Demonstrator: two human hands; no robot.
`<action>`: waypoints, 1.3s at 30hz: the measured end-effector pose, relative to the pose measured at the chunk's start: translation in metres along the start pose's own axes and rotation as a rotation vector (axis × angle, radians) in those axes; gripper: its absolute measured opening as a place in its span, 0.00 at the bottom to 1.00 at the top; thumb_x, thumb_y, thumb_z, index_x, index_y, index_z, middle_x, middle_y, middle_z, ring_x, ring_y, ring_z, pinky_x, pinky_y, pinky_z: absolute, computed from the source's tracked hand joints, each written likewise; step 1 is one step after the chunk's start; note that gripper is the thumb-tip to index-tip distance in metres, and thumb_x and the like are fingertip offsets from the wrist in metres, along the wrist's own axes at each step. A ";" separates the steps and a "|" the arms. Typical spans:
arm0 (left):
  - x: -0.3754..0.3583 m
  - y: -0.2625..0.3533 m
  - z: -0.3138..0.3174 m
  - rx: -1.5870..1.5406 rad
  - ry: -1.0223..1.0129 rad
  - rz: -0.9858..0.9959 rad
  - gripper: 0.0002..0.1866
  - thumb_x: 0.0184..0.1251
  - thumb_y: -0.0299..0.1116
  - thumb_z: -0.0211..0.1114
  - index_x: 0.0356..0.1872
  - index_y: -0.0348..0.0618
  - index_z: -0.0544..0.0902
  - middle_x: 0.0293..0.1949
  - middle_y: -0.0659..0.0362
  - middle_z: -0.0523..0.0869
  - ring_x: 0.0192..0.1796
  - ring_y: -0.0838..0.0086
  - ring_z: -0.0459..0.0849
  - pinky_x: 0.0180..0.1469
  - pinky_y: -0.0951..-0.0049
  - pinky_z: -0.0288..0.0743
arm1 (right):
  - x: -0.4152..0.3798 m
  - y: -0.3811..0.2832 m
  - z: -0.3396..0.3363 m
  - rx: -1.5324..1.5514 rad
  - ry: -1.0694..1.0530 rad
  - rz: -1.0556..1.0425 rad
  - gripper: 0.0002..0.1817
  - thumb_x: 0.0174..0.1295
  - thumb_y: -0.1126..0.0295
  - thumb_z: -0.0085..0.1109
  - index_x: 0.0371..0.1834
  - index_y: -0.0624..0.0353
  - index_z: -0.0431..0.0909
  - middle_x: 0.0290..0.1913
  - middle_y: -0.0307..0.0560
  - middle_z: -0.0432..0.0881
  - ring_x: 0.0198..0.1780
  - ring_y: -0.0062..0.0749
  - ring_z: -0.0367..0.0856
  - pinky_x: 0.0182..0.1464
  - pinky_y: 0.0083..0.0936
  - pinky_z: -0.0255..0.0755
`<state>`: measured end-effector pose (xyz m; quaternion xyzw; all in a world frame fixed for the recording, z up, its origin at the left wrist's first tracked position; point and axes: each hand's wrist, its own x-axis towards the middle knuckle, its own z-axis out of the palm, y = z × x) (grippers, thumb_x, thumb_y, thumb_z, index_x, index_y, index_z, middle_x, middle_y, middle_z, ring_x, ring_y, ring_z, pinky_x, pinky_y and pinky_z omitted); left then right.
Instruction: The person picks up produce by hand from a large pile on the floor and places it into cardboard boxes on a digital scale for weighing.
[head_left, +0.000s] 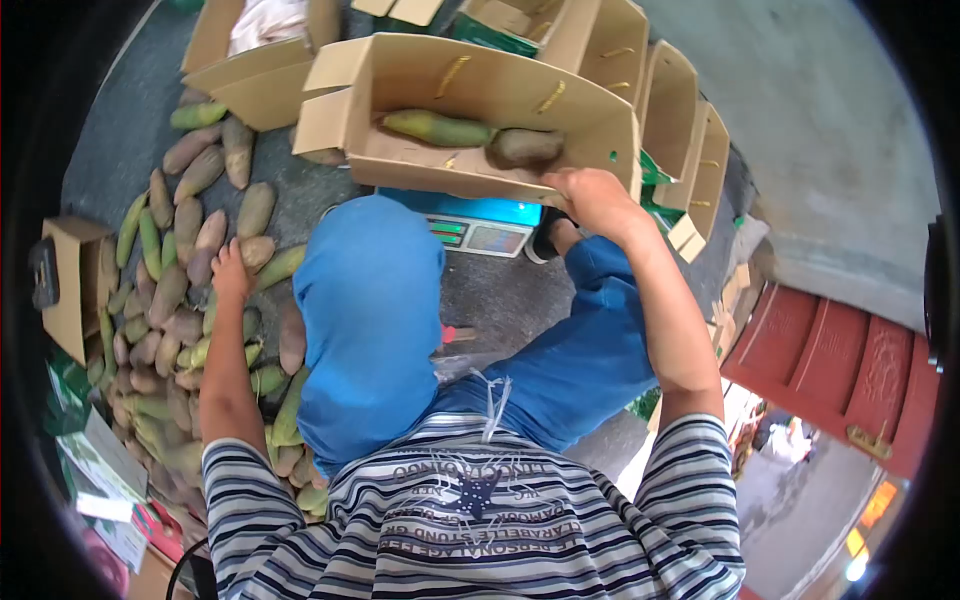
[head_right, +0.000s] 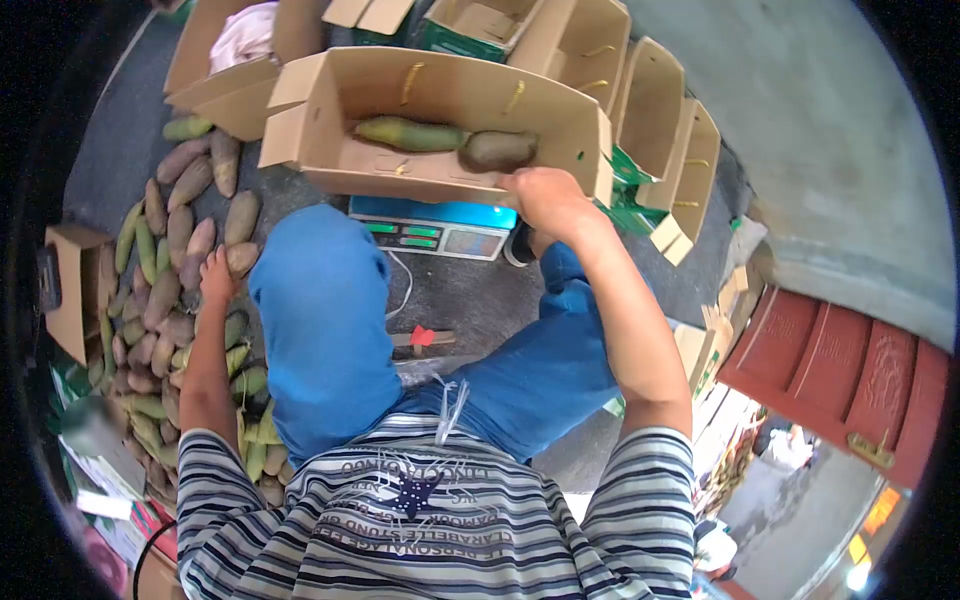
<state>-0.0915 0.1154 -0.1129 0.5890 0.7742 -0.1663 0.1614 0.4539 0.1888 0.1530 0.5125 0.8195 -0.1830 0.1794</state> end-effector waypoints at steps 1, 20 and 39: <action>0.000 0.002 0.000 -0.025 0.003 -0.023 0.47 0.41 0.38 0.74 0.66 0.54 0.59 0.65 0.54 0.64 0.64 0.47 0.64 0.59 0.52 0.68 | 0.002 0.004 0.003 -0.017 -0.020 -0.016 0.20 0.47 0.79 0.54 0.47 0.57 0.77 0.41 0.54 0.81 0.46 0.51 0.78 0.48 0.40 0.72; -0.116 0.223 -0.287 -0.976 0.774 0.756 0.34 0.48 0.30 0.74 0.58 0.33 0.69 0.55 0.50 0.75 0.55 0.67 0.76 0.58 0.66 0.68 | 0.016 0.007 0.022 -0.022 0.091 -0.001 0.10 0.54 0.71 0.53 0.36 0.55 0.84 0.40 0.50 0.84 0.44 0.44 0.83 0.42 0.40 0.76; -0.202 0.374 -0.325 0.013 0.215 1.233 0.23 0.57 0.33 0.63 0.54 0.38 0.72 0.51 0.47 0.76 0.54 0.51 0.75 0.54 0.60 0.70 | 0.011 0.008 0.010 0.081 0.101 0.018 0.14 0.53 0.67 0.58 0.42 0.54 0.83 0.41 0.46 0.84 0.46 0.43 0.82 0.43 0.39 0.75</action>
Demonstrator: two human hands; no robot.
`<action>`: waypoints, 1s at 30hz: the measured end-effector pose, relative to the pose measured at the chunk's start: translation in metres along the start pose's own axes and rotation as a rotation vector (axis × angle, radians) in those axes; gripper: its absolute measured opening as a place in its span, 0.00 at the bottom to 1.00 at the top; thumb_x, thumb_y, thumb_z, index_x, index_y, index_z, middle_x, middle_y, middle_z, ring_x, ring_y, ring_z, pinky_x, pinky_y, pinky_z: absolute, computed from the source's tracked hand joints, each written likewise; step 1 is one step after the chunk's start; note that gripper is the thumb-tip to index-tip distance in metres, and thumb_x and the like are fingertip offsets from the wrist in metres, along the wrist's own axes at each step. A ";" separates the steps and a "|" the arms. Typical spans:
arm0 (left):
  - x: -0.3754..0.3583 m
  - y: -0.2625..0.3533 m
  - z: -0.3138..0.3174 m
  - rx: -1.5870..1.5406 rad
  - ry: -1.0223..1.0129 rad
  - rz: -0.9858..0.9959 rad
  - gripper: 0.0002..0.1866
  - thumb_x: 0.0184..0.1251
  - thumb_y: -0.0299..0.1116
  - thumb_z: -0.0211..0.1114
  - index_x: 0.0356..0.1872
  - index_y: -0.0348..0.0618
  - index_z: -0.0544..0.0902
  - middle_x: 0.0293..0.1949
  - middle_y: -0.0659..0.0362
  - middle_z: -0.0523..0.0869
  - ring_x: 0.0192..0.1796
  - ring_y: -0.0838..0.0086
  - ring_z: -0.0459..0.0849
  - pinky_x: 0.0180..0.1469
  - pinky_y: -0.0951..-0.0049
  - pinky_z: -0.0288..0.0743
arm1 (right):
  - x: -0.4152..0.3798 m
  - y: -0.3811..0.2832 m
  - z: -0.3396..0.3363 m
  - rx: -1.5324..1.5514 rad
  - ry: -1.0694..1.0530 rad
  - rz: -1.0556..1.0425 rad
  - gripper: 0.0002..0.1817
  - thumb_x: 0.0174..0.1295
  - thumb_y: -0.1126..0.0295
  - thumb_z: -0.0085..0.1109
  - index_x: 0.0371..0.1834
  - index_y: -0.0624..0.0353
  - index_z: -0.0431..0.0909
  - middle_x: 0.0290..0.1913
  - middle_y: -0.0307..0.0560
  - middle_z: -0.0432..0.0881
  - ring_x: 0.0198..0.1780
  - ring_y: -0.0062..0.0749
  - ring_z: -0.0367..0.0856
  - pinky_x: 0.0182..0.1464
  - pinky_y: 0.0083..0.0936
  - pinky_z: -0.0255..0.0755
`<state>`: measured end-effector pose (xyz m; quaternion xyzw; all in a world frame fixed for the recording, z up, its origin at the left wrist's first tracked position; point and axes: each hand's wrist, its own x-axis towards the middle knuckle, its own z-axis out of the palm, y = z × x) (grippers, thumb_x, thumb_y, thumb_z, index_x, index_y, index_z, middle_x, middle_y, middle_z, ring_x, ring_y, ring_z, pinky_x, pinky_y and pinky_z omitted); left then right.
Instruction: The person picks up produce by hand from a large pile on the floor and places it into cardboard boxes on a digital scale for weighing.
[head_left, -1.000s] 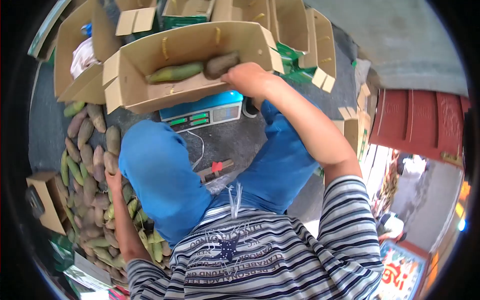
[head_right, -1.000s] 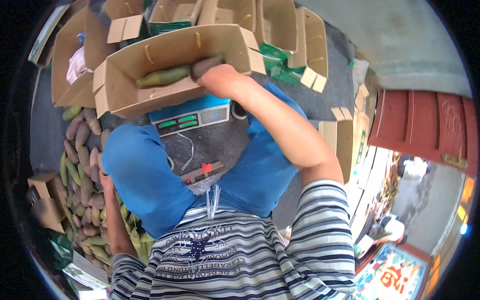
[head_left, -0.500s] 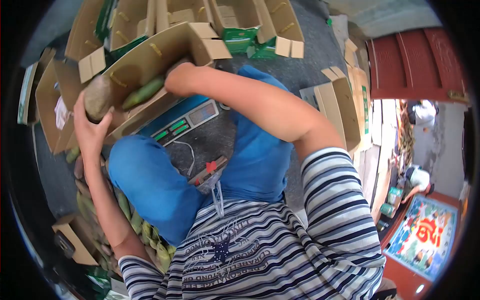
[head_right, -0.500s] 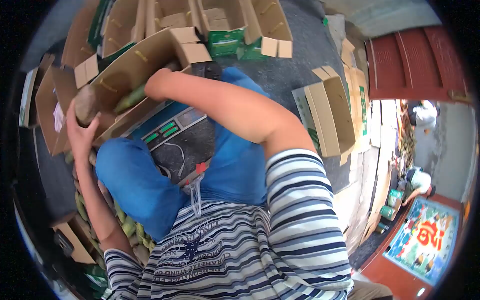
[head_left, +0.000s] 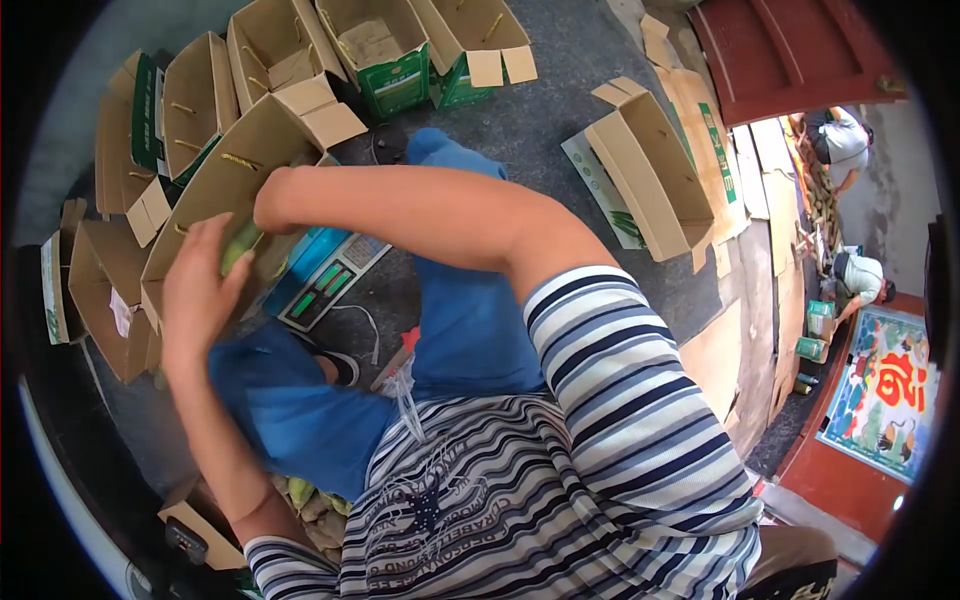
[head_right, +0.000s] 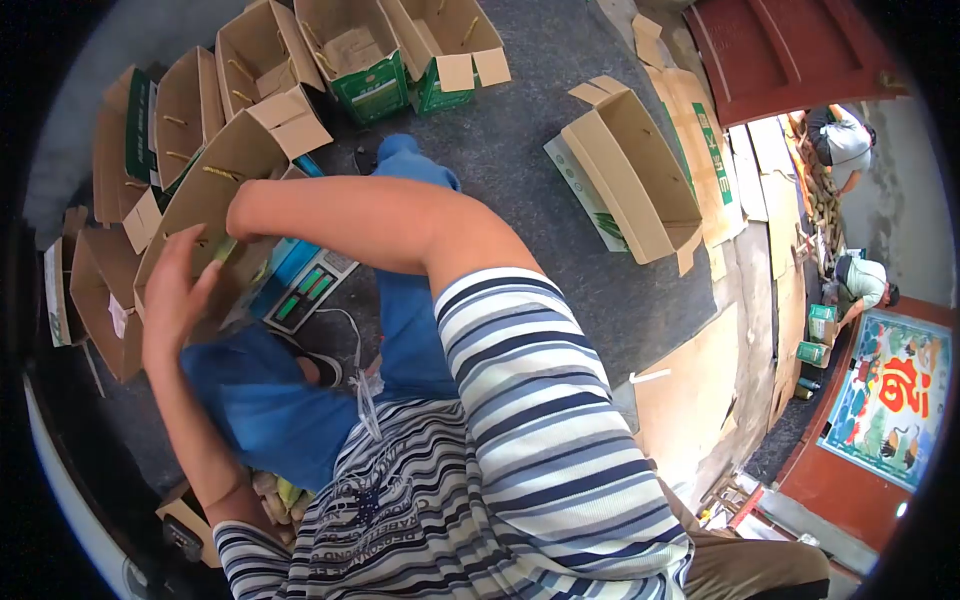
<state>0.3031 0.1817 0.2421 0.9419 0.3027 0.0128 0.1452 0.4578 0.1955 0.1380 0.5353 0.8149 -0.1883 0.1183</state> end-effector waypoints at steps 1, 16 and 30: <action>0.008 -0.001 0.011 0.045 -0.046 -0.033 0.22 0.57 0.33 0.63 0.53 0.39 0.72 0.50 0.47 0.77 0.52 0.51 0.76 0.53 0.59 0.71 | -0.013 0.001 -0.012 0.020 0.027 0.024 0.15 0.53 0.66 0.58 0.44 0.54 0.82 0.41 0.47 0.84 0.46 0.43 0.82 0.44 0.39 0.75; 0.011 -0.064 0.095 0.120 -0.231 -0.082 0.17 0.61 0.31 0.59 0.50 0.39 0.70 0.40 0.43 0.80 0.44 0.49 0.79 0.44 0.54 0.73 | -0.539 0.110 0.341 0.357 0.175 1.758 0.37 0.47 0.54 0.67 0.60 0.56 0.65 0.53 0.60 0.76 0.55 0.54 0.75 0.55 0.43 0.70; 0.010 -0.054 0.093 0.059 -0.189 -0.133 0.15 0.61 0.29 0.58 0.49 0.40 0.70 0.40 0.42 0.80 0.43 0.47 0.79 0.43 0.53 0.72 | -0.427 0.177 0.238 0.236 0.840 1.546 0.16 0.61 0.57 0.51 0.32 0.61 0.74 0.34 0.60 0.79 0.38 0.57 0.77 0.40 0.46 0.69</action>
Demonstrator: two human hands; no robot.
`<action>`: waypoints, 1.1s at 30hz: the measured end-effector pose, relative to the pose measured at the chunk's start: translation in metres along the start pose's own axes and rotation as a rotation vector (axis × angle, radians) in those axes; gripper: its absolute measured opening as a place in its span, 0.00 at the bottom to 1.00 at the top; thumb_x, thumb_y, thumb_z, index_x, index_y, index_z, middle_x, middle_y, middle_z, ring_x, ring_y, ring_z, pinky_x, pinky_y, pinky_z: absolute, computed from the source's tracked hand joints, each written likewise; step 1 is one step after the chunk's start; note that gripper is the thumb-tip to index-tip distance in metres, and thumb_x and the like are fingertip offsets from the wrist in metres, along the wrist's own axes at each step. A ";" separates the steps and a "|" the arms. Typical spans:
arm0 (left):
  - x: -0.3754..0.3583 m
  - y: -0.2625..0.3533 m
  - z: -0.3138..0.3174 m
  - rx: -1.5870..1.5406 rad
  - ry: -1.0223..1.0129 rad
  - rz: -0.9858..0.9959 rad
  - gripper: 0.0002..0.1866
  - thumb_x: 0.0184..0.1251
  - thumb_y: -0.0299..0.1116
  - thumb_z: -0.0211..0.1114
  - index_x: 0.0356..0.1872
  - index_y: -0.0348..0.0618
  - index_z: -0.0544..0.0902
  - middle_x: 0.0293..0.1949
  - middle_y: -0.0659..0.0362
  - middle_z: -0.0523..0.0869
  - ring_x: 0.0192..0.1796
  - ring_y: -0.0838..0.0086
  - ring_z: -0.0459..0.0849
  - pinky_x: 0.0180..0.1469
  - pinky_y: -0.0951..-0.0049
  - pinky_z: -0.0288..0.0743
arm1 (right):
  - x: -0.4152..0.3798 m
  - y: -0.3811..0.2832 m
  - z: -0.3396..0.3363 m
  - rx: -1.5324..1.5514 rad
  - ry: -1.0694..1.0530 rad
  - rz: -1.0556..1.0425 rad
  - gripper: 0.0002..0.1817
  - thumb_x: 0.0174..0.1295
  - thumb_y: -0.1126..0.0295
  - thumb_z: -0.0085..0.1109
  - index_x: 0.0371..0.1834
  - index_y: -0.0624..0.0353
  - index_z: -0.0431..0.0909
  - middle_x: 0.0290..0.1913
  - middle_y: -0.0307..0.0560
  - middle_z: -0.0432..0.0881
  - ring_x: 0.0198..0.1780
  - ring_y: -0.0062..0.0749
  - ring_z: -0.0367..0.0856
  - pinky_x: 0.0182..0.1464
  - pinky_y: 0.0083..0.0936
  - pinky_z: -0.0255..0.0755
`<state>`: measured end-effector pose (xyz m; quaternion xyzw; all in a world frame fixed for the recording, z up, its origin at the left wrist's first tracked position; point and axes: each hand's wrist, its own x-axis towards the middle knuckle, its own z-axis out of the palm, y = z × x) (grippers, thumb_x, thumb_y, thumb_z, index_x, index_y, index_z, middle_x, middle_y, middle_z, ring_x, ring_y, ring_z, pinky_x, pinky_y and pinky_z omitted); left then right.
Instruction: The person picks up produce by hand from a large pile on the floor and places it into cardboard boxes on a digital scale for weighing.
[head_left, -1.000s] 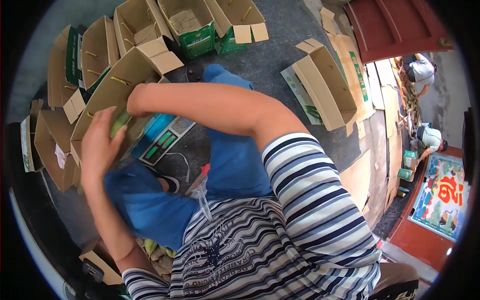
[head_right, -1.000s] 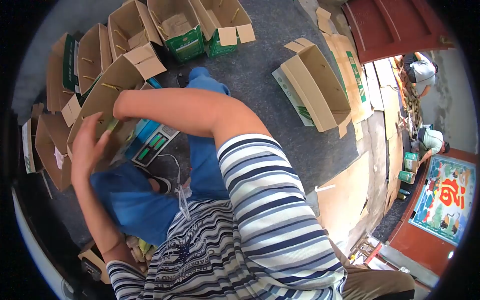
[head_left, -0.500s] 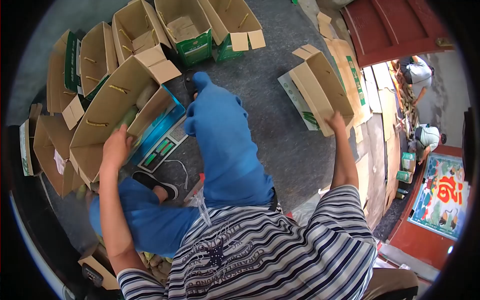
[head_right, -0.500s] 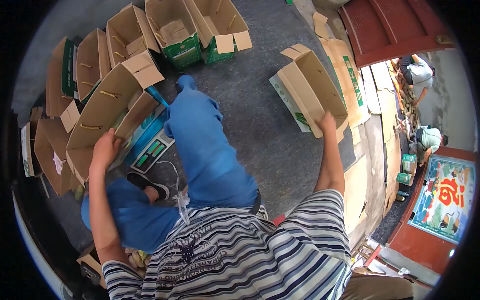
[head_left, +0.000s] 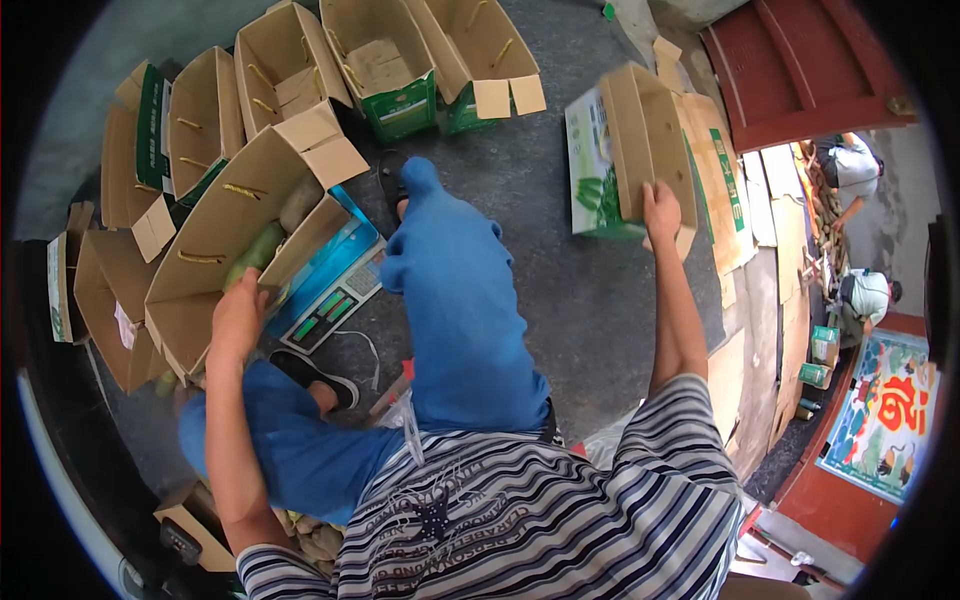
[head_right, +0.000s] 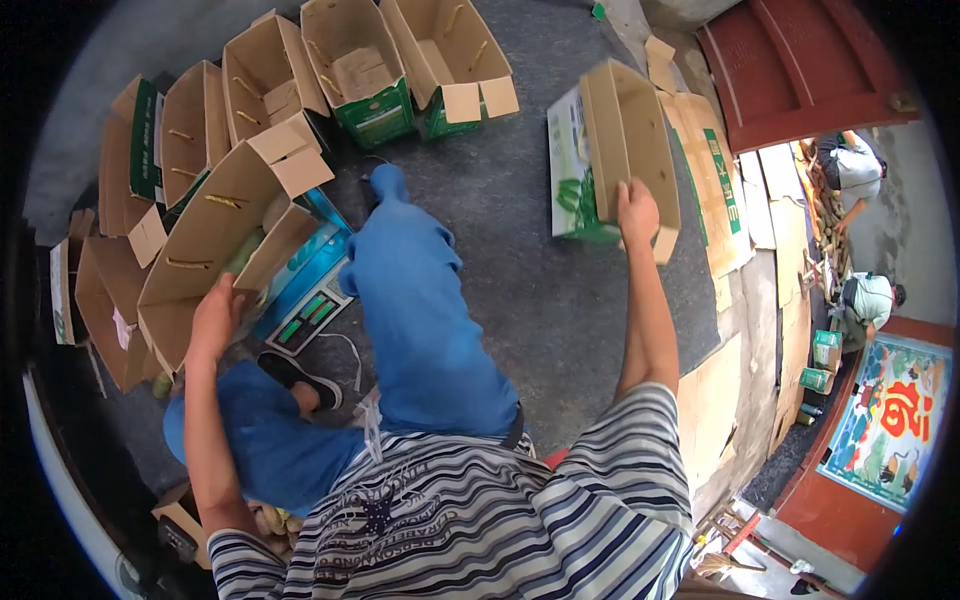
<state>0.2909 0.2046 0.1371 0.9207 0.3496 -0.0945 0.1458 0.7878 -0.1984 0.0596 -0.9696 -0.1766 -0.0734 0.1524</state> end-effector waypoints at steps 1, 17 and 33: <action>-0.001 0.001 -0.001 0.002 -0.001 -0.007 0.15 0.61 0.28 0.58 0.48 0.40 0.71 0.40 0.42 0.80 0.43 0.47 0.79 0.43 0.53 0.72 | 0.017 -0.014 0.012 0.000 0.020 -0.031 0.16 0.61 0.57 0.51 0.33 0.60 0.74 0.35 0.59 0.79 0.39 0.56 0.77 0.41 0.46 0.69; 0.004 0.018 -0.011 -0.030 -0.071 -0.141 0.15 0.62 0.27 0.55 0.51 0.44 0.71 0.46 0.45 0.78 0.44 0.48 0.79 0.44 0.53 0.73 | 0.161 -0.188 0.149 0.076 -0.255 -0.177 0.17 0.59 0.62 0.48 0.49 0.52 0.78 0.47 0.56 0.80 0.52 0.49 0.77 0.52 0.41 0.71; -0.001 -0.001 0.017 -0.004 0.074 -0.072 0.17 0.60 0.28 0.53 0.51 0.40 0.71 0.41 0.44 0.79 0.41 0.49 0.81 0.41 0.53 0.75 | -0.097 -0.394 -0.131 0.349 -0.526 -1.408 0.17 0.58 0.66 0.57 0.49 0.60 0.74 0.40 0.51 0.78 0.42 0.48 0.77 0.42 0.37 0.71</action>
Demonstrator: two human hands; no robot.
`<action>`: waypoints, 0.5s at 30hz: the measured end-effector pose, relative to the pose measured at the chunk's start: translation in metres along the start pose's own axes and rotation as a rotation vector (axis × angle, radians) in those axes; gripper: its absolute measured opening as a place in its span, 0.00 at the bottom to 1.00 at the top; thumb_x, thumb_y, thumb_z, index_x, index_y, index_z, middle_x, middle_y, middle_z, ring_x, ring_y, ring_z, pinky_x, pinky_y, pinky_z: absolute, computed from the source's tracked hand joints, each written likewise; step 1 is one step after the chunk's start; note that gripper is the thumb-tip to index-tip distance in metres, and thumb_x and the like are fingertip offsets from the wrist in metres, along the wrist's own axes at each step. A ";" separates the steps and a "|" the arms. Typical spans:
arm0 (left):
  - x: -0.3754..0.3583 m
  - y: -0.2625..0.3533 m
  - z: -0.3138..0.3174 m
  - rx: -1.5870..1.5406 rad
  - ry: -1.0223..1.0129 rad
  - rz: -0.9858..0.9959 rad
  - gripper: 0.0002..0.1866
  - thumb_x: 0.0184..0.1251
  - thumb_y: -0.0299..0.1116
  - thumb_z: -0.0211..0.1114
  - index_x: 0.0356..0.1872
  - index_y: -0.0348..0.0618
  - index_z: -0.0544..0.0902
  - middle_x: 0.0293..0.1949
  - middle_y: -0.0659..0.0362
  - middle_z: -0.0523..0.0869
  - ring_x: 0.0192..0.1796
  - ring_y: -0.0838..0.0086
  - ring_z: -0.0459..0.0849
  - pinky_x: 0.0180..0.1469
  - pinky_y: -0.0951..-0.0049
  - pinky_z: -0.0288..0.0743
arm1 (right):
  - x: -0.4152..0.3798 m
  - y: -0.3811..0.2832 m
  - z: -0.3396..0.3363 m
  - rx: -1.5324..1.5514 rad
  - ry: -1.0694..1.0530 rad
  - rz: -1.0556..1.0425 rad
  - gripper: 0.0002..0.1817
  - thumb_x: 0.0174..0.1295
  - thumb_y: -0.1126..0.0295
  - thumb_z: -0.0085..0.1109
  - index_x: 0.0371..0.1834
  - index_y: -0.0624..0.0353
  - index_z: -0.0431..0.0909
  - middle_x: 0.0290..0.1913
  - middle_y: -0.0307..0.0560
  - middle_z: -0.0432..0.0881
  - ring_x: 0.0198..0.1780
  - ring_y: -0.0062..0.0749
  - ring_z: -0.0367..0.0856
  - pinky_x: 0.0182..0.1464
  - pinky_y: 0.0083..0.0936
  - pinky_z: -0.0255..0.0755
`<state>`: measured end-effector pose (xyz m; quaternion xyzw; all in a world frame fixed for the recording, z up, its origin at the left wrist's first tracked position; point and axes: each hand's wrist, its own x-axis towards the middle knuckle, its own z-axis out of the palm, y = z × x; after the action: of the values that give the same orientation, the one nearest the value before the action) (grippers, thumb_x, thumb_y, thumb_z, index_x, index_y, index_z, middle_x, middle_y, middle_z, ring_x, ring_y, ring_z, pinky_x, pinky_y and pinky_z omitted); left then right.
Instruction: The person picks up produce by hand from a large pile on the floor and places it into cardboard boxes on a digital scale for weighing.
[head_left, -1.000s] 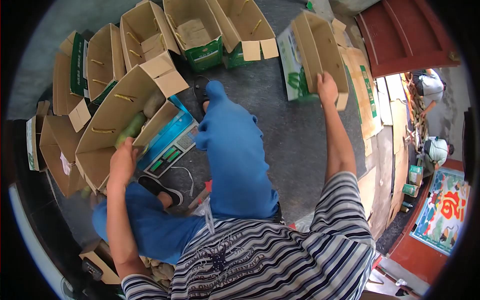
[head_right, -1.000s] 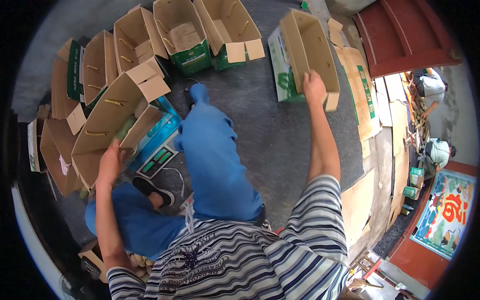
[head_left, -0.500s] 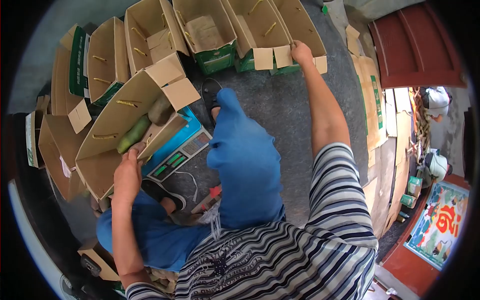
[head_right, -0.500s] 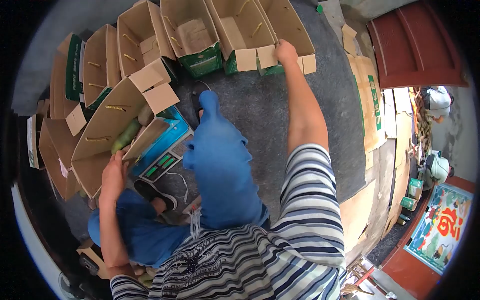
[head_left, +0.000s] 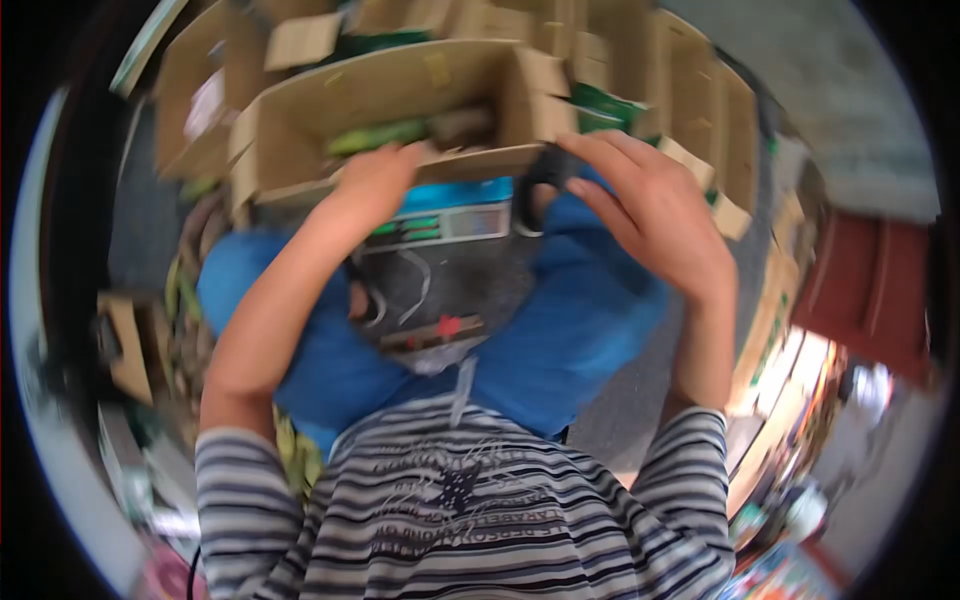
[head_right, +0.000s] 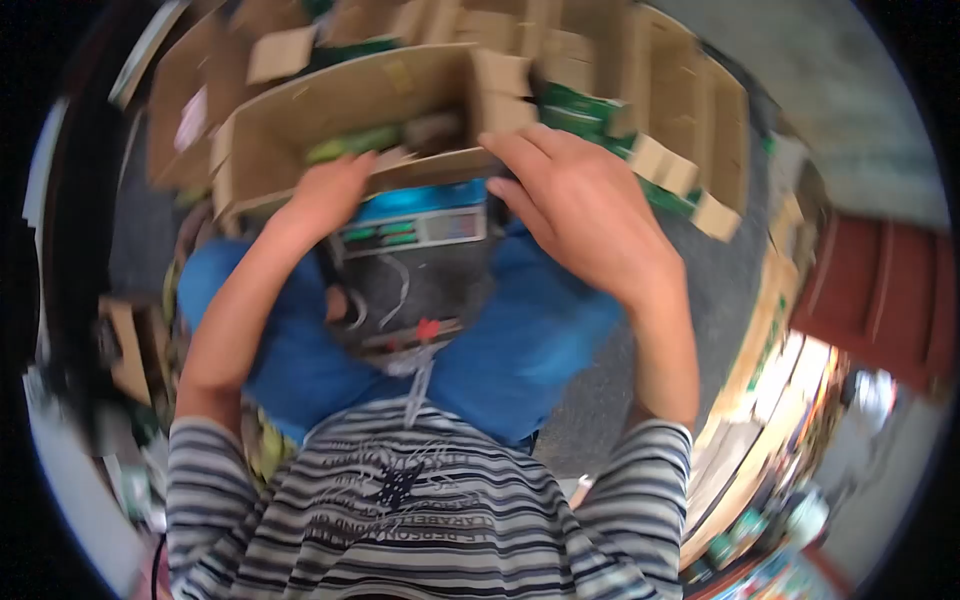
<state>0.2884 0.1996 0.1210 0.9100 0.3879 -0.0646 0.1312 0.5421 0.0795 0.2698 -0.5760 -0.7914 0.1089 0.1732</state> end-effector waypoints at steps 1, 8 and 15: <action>-0.004 0.006 -0.008 0.007 0.020 0.012 0.16 0.60 0.28 0.53 0.50 0.39 0.72 0.40 0.45 0.79 0.40 0.49 0.81 0.40 0.53 0.76 | 0.009 -0.024 0.001 -0.016 -0.027 -0.074 0.17 0.57 0.66 0.58 0.49 0.60 0.74 0.40 0.50 0.78 0.41 0.47 0.78 0.42 0.37 0.71; -0.056 -0.018 -0.086 -0.135 0.431 0.039 0.16 0.60 0.35 0.60 0.49 0.42 0.74 0.42 0.50 0.80 0.48 0.55 0.79 0.48 0.59 0.73 | 0.073 -0.060 0.062 -0.252 -0.250 -0.180 0.21 0.56 0.66 0.60 0.52 0.61 0.72 0.42 0.51 0.78 0.45 0.47 0.77 0.46 0.37 0.71; -0.151 -0.156 -0.021 -0.202 0.630 -0.330 0.17 0.61 0.32 0.59 0.51 0.39 0.73 0.46 0.46 0.79 0.52 0.53 0.77 0.52 0.58 0.71 | 0.081 -0.005 0.138 -0.320 -0.352 -0.226 0.19 0.56 0.65 0.59 0.49 0.60 0.72 0.42 0.49 0.79 0.48 0.44 0.77 0.48 0.37 0.73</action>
<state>0.0717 0.2052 0.1450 0.7930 0.5550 0.2372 0.0825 0.4600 0.1589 0.1571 -0.4763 -0.8758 0.0609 -0.0493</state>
